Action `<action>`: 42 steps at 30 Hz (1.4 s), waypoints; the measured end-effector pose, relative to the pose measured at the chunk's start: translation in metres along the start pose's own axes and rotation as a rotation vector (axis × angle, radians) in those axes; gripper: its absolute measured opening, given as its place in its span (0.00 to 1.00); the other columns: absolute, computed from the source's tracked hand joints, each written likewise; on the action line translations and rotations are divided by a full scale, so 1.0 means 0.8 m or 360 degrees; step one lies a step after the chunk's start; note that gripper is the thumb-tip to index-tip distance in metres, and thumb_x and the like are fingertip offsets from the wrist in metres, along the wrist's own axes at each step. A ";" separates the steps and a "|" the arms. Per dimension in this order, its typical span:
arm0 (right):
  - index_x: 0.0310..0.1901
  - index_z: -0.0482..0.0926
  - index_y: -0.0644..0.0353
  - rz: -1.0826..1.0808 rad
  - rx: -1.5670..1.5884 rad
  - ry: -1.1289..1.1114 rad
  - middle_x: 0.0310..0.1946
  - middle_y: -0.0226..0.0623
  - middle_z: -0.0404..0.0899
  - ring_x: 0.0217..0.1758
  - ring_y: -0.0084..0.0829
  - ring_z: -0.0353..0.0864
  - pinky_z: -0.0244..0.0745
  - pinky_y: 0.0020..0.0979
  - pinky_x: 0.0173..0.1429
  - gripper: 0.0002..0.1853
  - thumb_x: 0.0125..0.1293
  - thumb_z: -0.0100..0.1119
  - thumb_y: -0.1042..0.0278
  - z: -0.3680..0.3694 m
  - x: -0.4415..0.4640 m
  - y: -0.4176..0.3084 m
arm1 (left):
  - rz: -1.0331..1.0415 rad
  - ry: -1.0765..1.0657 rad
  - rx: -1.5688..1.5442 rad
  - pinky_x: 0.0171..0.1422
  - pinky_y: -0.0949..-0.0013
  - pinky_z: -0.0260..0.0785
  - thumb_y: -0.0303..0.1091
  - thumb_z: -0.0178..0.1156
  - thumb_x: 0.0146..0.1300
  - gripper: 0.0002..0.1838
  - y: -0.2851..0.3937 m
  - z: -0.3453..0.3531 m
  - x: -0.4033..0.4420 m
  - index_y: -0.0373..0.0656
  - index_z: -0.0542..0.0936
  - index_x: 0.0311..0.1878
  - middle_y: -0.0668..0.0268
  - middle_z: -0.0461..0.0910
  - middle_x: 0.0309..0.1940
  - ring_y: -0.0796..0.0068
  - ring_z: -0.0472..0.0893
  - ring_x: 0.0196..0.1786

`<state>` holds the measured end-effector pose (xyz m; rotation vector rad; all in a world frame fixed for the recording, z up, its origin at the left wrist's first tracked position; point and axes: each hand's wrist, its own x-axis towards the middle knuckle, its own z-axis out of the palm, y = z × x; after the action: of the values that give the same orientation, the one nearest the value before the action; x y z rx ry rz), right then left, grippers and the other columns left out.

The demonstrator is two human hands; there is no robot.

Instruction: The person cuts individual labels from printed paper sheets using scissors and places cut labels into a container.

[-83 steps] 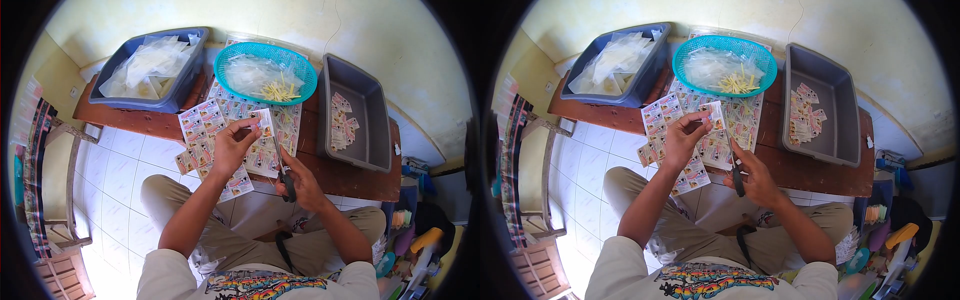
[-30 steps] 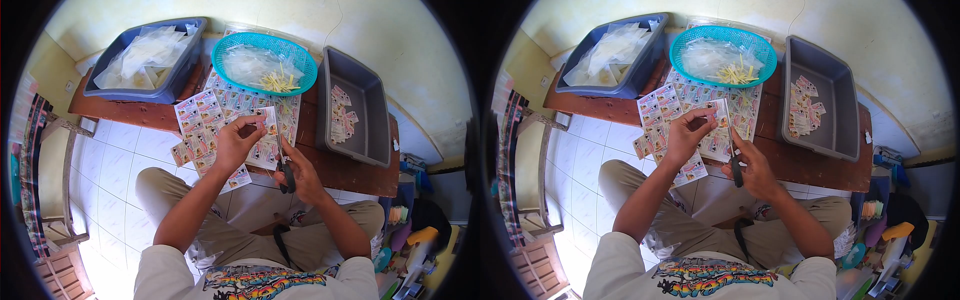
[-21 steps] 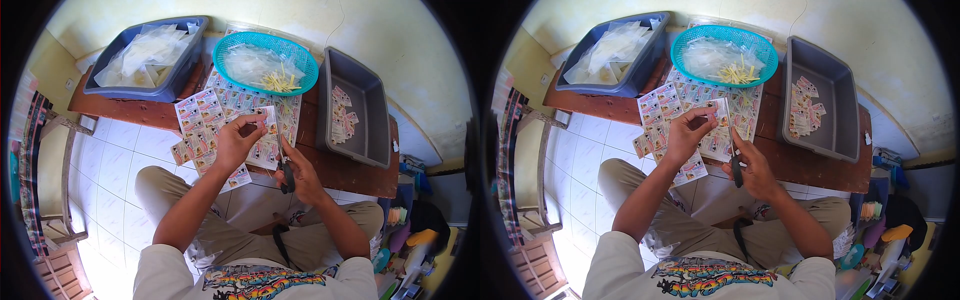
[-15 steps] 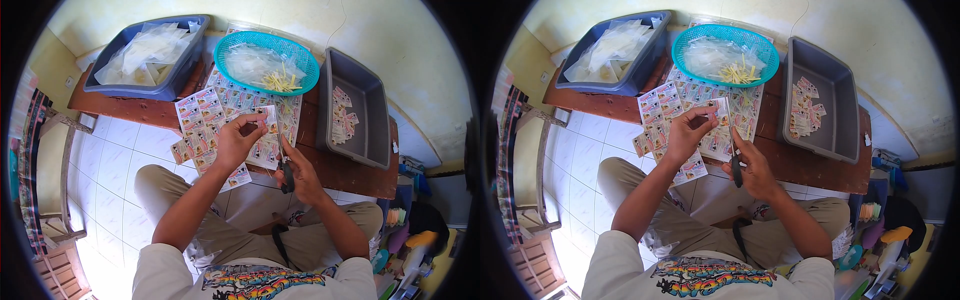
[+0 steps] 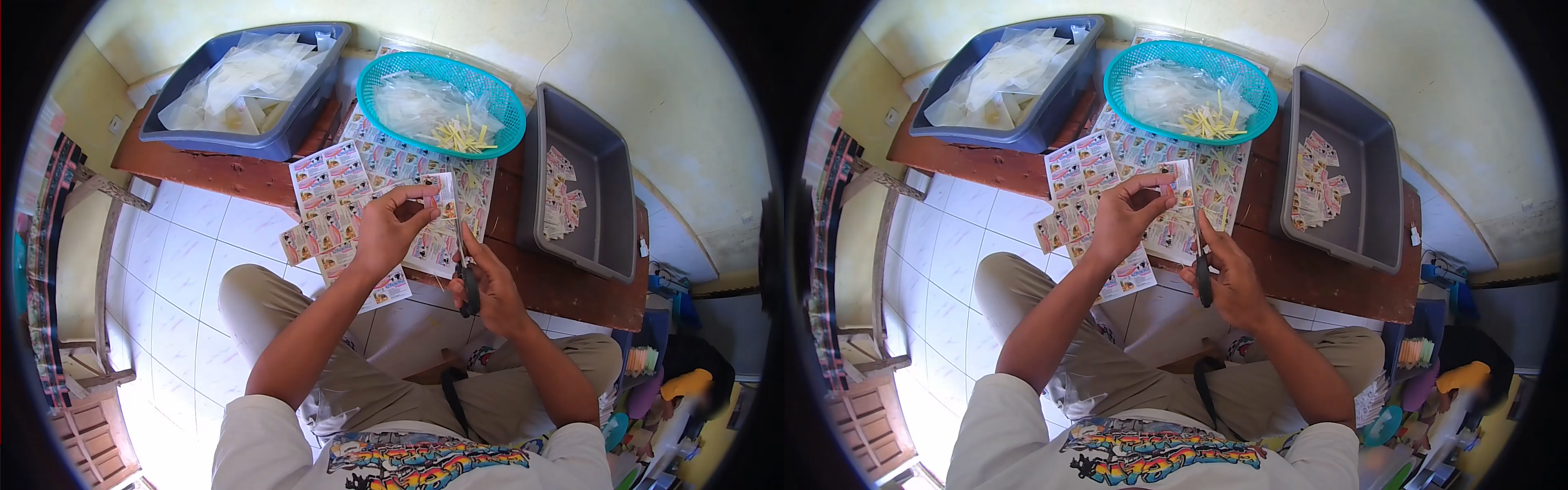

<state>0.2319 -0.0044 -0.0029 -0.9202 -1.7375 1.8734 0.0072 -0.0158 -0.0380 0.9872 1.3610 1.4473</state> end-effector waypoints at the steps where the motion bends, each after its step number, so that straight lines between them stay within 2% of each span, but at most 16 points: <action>1: 0.87 0.52 0.54 -0.0001 -0.0002 -0.0002 0.69 0.40 0.69 0.47 0.21 0.80 0.83 0.26 0.42 0.49 0.73 0.72 0.73 0.000 0.000 0.001 | 0.0003 0.0001 -0.0014 0.53 0.75 0.79 0.25 0.71 0.72 0.18 0.000 0.000 0.000 0.39 0.86 0.63 0.66 0.90 0.43 0.83 0.85 0.46; 4: 0.87 0.52 0.54 0.0008 0.0013 -0.0003 0.69 0.40 0.69 0.47 0.21 0.80 0.83 0.26 0.41 0.49 0.73 0.72 0.74 0.000 0.001 0.002 | -0.0017 -0.0005 -0.0002 0.53 0.75 0.79 0.25 0.71 0.72 0.18 0.001 -0.002 0.000 0.40 0.86 0.63 0.66 0.90 0.43 0.84 0.85 0.46; 7: 0.87 0.52 0.54 -0.0010 -0.0033 0.0002 0.67 0.39 0.70 0.46 0.21 0.80 0.82 0.25 0.42 0.48 0.73 0.72 0.74 0.000 0.000 0.001 | 0.0027 0.0039 -0.0002 0.48 0.73 0.80 0.27 0.73 0.70 0.18 -0.004 -0.001 0.001 0.43 0.88 0.61 0.63 0.92 0.41 0.81 0.88 0.43; 11: 0.87 0.53 0.54 0.0001 -0.0009 0.0018 0.62 0.37 0.70 0.45 0.21 0.79 0.81 0.25 0.41 0.48 0.73 0.71 0.74 0.002 0.000 0.001 | 0.0036 0.0036 0.0038 0.47 0.73 0.80 0.27 0.73 0.70 0.18 0.001 -0.001 0.001 0.43 0.88 0.62 0.62 0.92 0.40 0.81 0.88 0.42; 13: 0.87 0.53 0.54 -0.0002 -0.0010 0.0017 0.61 0.36 0.71 0.44 0.20 0.79 0.81 0.25 0.40 0.48 0.73 0.71 0.75 0.002 0.000 0.002 | -0.0026 0.0007 0.0052 0.49 0.77 0.78 0.25 0.71 0.72 0.18 0.005 -0.001 0.000 0.40 0.87 0.63 0.67 0.90 0.41 0.86 0.84 0.43; 15: 0.88 0.53 0.49 -0.0005 -0.0036 0.0013 0.60 0.35 0.67 0.36 0.20 0.77 0.78 0.25 0.40 0.47 0.74 0.68 0.76 0.002 0.001 0.002 | -0.0025 0.0010 0.0045 0.49 0.77 0.78 0.25 0.71 0.72 0.18 0.003 -0.002 0.001 0.40 0.87 0.63 0.67 0.90 0.41 0.86 0.84 0.43; 28: 0.88 0.53 0.49 -0.0007 -0.0056 0.0005 0.60 0.35 0.67 0.36 0.20 0.77 0.77 0.25 0.40 0.47 0.74 0.67 0.77 0.001 0.001 0.006 | -0.0015 0.0021 0.0095 0.48 0.77 0.77 0.26 0.72 0.71 0.18 0.003 -0.002 0.001 0.41 0.87 0.64 0.68 0.90 0.40 0.87 0.84 0.42; 30: 0.87 0.53 0.55 -0.0024 -0.0079 0.0033 0.56 0.35 0.71 0.39 0.17 0.78 0.79 0.25 0.39 0.47 0.73 0.71 0.74 0.002 -0.001 0.004 | -0.0014 0.0020 0.0099 0.48 0.77 0.77 0.26 0.72 0.71 0.18 0.001 -0.003 0.001 0.41 0.87 0.63 0.68 0.90 0.40 0.87 0.83 0.42; 40: 0.87 0.54 0.54 0.0022 0.0003 0.0066 0.55 0.33 0.70 0.38 0.17 0.77 0.79 0.25 0.39 0.47 0.73 0.72 0.74 0.003 0.000 0.008 | -0.0048 0.0026 0.0071 0.48 0.76 0.77 0.26 0.72 0.71 0.18 0.005 -0.003 -0.002 0.41 0.87 0.62 0.67 0.90 0.41 0.86 0.84 0.43; 42: 0.88 0.54 0.51 0.0047 0.0026 0.0046 0.58 0.32 0.66 0.43 0.20 0.76 0.79 0.25 0.41 0.48 0.72 0.70 0.76 0.000 0.000 0.006 | -0.0027 0.0028 0.0048 0.49 0.77 0.77 0.26 0.72 0.71 0.18 0.004 -0.003 -0.002 0.40 0.87 0.62 0.67 0.90 0.41 0.86 0.84 0.43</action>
<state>0.2323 -0.0048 -0.0078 -0.9672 -1.6980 1.8809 0.0054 -0.0178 -0.0346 0.9816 1.4044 1.4296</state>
